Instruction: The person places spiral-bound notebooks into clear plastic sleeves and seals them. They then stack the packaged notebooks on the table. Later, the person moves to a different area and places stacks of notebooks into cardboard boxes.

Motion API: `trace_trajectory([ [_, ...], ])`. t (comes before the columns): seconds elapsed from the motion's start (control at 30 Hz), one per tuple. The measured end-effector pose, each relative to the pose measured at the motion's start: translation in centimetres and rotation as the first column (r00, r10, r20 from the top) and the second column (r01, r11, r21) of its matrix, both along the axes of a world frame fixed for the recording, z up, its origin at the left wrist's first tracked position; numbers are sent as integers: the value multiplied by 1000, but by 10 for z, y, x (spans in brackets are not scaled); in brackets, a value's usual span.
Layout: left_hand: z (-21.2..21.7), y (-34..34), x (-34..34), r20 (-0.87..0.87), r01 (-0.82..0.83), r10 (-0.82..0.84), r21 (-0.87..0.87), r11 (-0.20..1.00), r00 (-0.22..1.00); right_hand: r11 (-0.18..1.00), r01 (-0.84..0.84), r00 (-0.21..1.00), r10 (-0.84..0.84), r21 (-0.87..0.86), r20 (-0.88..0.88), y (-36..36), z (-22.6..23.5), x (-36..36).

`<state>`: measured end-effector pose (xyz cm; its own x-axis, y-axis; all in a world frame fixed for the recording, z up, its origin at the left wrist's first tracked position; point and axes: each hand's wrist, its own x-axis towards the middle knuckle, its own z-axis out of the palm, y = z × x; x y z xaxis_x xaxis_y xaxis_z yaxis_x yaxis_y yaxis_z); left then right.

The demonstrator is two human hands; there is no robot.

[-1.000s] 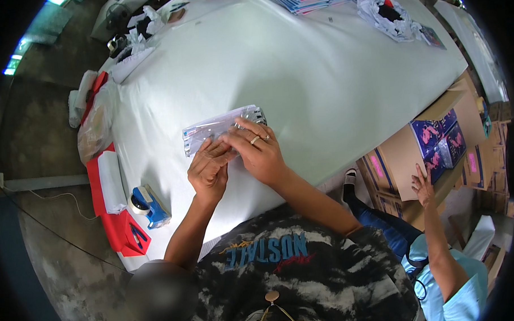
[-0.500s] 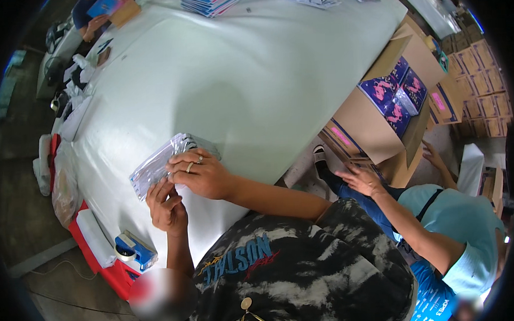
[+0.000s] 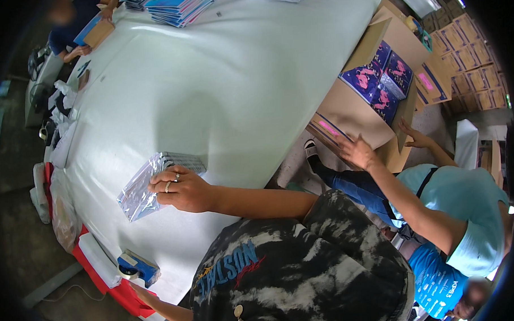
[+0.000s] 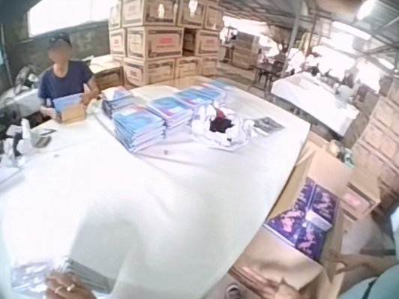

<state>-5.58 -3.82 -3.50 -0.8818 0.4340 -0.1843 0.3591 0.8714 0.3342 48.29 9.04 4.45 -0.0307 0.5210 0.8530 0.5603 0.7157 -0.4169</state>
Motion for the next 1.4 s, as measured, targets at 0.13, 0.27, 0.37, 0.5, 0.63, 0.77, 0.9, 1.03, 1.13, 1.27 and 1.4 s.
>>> trace_trajectory([
  [0.13, 0, 17, 76, 506, -422, 234, 297, 856, 830, 998, 60, 998, -60, -21, 21, 1, -2, 10],
  [0.27, -3, 4, 59, 516, -328, 128, 317, 890, 847, 998, 57, 998, -57, -1, 26, 0, -2, 7],
  [0.37, 10, 9, 67, 567, -280, 73, 288, 916, 821, 998, 56, 998, -56, -11, 35, -1, -3, 8],
  [0.5, 15, 12, 52, 615, -250, 48, 246, 937, 787, 998, 65, 997, -64, -18, 45, -1, -4, 4],
  [0.63, 22, 18, 63, 652, -185, 2, 213, 959, 758, 997, 59, 997, -56, -44, 60, -1, -5, 6],
  [0.77, 25, 15, 58, 672, -192, 7, 202, 960, 740, 997, 69, 996, -66, -42, 60, -3, -4, 6],
  [0.9, 23, 18, 62, 681, -205, 8, 209, 956, 732, 996, 78, 995, -75, -37, 64, -3, -4, 7],
  [1.03, 12, 6, 34, 706, -227, 42, 170, 959, 707, 998, 60, 996, -58, -30, 64, -3, -2, 5],
  [1.13, 12, 9, 43, 733, -220, -28, 239, 946, 679, 997, 67, 996, -65, -30, 62, -2, -5, 5],
  [1.27, 19, 11, 65, 740, -254, -68, 314, 915, 669, 997, 69, 996, -67, -46, 54, -2, -5, 7],
  [1.4, 17, 5, 58, 739, -257, -75, 325, 910, 669, 997, 55, 997, -52, -50, 51, -2, -5, 5],
])
